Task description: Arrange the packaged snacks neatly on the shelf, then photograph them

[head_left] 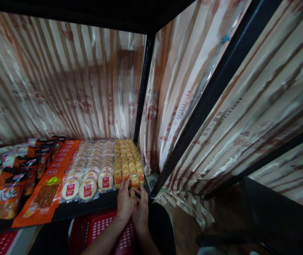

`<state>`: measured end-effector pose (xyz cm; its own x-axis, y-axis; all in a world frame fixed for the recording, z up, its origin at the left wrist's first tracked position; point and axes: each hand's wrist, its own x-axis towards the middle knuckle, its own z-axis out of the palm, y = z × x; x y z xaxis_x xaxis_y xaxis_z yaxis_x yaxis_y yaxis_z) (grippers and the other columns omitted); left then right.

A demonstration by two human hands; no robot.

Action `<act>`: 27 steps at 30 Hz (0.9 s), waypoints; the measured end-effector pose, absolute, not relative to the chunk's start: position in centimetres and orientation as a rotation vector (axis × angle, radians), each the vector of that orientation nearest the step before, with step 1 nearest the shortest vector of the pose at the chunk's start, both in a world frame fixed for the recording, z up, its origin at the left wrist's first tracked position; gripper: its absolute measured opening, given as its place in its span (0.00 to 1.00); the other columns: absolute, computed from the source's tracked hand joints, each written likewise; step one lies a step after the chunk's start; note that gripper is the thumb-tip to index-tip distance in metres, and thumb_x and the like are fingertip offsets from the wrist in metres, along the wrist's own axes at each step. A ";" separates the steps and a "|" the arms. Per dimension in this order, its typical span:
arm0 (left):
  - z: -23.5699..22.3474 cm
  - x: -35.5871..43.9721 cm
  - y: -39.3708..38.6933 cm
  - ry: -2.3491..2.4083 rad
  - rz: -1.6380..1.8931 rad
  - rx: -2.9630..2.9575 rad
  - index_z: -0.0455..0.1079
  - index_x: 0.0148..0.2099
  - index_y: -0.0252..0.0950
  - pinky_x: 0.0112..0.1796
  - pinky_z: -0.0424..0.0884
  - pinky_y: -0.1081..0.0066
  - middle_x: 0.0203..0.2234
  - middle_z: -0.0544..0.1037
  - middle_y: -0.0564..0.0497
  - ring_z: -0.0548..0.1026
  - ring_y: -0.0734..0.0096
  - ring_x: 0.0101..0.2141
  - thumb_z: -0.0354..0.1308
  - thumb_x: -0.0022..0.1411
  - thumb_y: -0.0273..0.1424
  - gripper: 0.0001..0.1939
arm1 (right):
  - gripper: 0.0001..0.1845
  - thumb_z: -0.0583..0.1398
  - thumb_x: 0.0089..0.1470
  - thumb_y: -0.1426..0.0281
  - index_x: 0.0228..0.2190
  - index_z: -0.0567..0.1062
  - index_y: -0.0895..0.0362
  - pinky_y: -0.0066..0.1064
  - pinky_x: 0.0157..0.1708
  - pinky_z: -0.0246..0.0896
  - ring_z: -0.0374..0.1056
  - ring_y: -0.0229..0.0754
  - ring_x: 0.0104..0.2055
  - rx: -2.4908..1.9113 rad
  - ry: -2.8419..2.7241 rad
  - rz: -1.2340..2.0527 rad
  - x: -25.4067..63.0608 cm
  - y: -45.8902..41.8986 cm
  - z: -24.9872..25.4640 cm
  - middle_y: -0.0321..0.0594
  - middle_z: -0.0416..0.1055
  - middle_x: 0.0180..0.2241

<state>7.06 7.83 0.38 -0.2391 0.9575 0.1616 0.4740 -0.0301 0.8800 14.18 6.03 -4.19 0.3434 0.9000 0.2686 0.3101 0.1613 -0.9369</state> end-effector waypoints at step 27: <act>-0.8 6.5 7.1 1.664 1.258 1.597 0.70 0.50 0.36 0.54 0.63 0.60 0.48 0.74 0.45 0.70 0.65 0.50 0.45 0.56 0.26 0.21 | 0.22 0.52 0.54 0.71 0.50 0.70 0.51 0.33 0.45 0.66 0.68 0.41 0.46 -1.468 -1.443 0.412 14.4 6.1 -3.3 0.44 0.67 0.45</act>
<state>6.49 7.06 -0.81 -0.1793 0.9559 0.2328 0.4847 -0.1201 0.8664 14.35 6.13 -3.32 0.2314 0.8924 0.3874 0.5538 0.2066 -0.8066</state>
